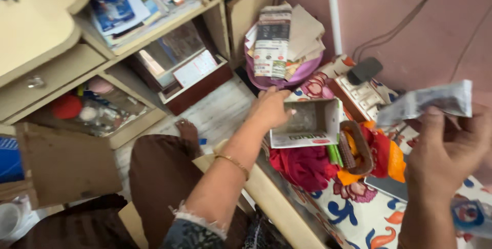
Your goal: The person organizes various household items by sorting them into boxes and drawers. They handle a plastic basket, a green bottle, a small box with cloths and a scrubber, and a jar, placing them on a vanity or into drawers.
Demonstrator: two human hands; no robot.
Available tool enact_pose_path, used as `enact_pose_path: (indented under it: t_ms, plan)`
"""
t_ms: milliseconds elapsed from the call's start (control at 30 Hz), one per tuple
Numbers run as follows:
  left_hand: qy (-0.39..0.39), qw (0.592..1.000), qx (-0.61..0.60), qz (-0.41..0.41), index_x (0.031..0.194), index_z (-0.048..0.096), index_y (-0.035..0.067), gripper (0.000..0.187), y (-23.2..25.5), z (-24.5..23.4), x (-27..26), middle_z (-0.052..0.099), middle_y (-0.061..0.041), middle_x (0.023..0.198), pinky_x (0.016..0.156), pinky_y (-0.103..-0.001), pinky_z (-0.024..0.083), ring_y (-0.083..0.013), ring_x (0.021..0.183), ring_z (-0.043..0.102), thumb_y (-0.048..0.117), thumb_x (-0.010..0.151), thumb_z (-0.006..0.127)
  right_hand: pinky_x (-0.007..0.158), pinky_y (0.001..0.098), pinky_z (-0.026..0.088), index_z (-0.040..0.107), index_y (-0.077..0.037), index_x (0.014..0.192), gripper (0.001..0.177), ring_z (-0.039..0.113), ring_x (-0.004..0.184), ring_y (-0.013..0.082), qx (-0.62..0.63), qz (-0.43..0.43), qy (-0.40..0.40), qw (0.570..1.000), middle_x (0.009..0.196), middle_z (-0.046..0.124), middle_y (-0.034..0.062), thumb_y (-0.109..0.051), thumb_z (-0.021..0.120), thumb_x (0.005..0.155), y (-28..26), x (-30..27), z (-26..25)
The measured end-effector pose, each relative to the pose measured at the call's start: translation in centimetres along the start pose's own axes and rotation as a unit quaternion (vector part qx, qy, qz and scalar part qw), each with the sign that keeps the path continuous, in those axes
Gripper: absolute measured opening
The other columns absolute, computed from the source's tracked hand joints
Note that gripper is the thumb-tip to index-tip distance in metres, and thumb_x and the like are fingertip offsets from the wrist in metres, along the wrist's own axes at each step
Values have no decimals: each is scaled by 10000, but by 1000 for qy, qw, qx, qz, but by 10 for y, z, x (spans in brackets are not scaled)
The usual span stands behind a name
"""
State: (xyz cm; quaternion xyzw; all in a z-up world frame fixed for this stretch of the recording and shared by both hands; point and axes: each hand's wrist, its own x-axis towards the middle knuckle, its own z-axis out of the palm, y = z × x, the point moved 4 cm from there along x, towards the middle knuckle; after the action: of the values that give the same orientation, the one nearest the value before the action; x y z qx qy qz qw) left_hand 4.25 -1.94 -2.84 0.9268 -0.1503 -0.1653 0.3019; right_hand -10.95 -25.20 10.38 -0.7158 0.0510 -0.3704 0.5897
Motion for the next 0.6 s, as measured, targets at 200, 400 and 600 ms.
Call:
enact_pose_path:
  t_ms: [200,400,600]
  plan:
    - [-5,998,-21,-66,1447,513,227,643,-5,4,6,469,-87,1507,1133,-581,313,-318,1405,411,343,862,753,906,314,642,507,-28,1184,108,704,1027,145,42,7,-71,997,1160,664,82,31,574,1124,-32,14,75]
    - [111,856,-498,84,1376,625,42,549,-17,-16,5,710,-190,1296,1027,-464,540,-289,1175,700,336,913,655,837,311,644,541,-21,1154,93,707,966,139,142,50,-108,983,1105,666,73,28,588,1091,-46,21,121]
    - [-140,561,-811,93,1412,505,-26,740,-13,-52,-24,703,-167,1212,953,-464,558,-312,1076,704,583,997,441,898,327,562,597,16,1165,100,657,994,172,7,-61,-163,985,1085,643,84,36,625,1071,-20,16,155]
